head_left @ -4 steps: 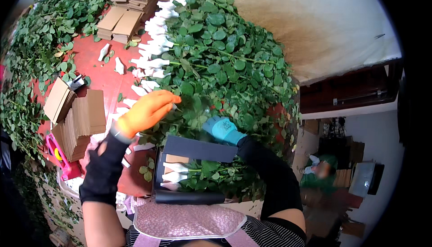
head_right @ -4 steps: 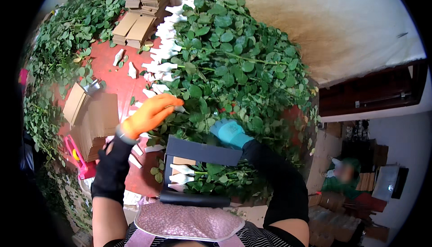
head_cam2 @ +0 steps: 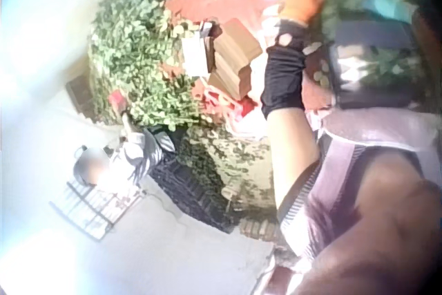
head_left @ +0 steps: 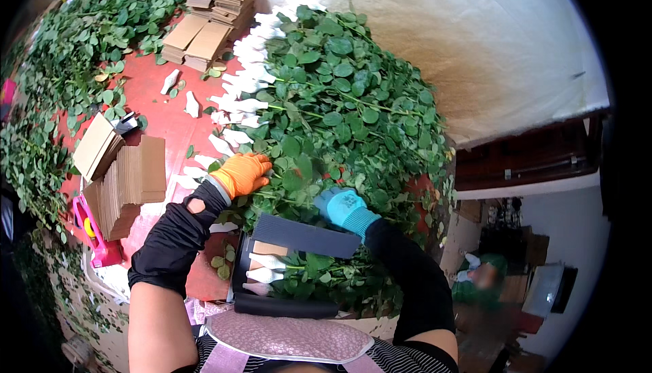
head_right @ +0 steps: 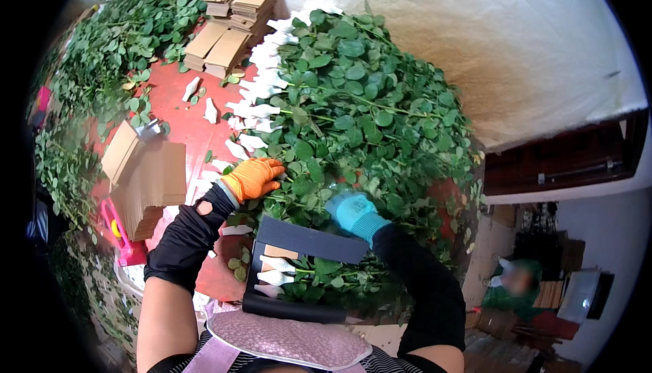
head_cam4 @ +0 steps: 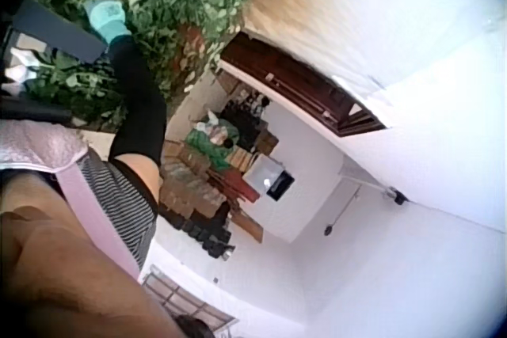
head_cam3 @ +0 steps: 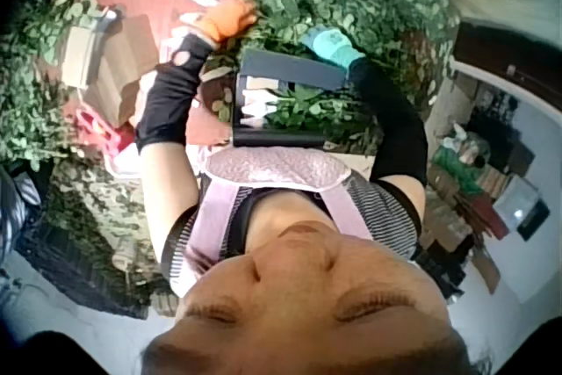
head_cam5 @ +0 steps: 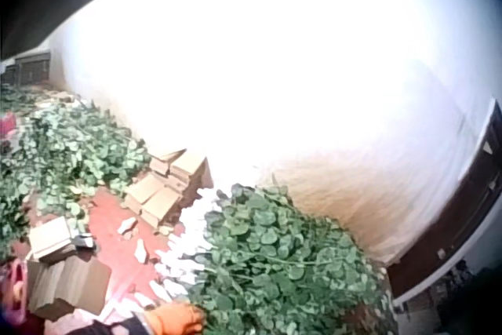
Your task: The person gathers flowers from a pile on the table, places them into a black box, folds the box shut, and then uses a stapler to seal it within a clear plastic sleeve.
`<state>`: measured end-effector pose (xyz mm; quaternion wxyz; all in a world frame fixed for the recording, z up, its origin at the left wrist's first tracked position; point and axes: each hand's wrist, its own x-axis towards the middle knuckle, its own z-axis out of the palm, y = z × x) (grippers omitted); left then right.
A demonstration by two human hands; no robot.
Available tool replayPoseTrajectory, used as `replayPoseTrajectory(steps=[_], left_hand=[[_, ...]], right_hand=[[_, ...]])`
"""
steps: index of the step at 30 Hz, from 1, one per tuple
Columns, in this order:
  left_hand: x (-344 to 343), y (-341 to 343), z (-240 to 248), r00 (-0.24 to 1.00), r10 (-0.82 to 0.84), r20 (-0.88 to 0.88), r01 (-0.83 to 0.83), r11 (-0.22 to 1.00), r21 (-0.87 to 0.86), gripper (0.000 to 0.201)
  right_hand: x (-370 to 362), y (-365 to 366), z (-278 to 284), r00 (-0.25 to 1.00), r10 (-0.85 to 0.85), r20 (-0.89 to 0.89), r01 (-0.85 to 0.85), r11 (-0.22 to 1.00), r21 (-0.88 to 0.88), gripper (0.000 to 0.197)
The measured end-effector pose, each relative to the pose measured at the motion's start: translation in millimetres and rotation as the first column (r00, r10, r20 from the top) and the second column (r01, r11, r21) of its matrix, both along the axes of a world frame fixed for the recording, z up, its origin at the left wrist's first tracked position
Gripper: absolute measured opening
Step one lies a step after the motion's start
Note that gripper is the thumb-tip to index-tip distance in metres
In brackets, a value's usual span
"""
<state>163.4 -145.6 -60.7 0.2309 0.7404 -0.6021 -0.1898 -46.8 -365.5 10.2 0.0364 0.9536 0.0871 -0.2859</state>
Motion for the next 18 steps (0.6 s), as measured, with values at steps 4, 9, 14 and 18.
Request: replayPoseTrajectory(steps=[4, 9, 14, 18], left_hand=[[-9.9, 6.8, 3.9, 0.998, 0.054, -0.042, -0.053, 0.998, 0.012, 0.035], [-28.4, 16.1, 3.8, 0.996, 0.072, 0.059, -0.067, 0.995, -0.074, 0.028], [-42.7, 24.9, -2.6, 0.980, 0.199, 0.005, -0.196, 0.970, -0.141, 0.026], [-43.9, 23.6, -2.3, 0.977, 0.211, 0.001, -0.210, 0.973, -0.092, 0.024]], right_hand=[[40.8, 5.7, 55.0, 0.977, -0.132, 0.168, 0.116, 0.988, 0.099, 0.020], [131.4, 12.6, 14.3, 0.941, -0.240, 0.237, 0.158, 0.934, 0.320, 0.021], [159.5, 24.2, -66.0, 0.957, -0.257, 0.136, 0.240, 0.963, 0.126, 0.027], [149.4, 41.0, -56.1, 0.987, -0.148, 0.062, 0.148, 0.989, 0.000, 0.027]])
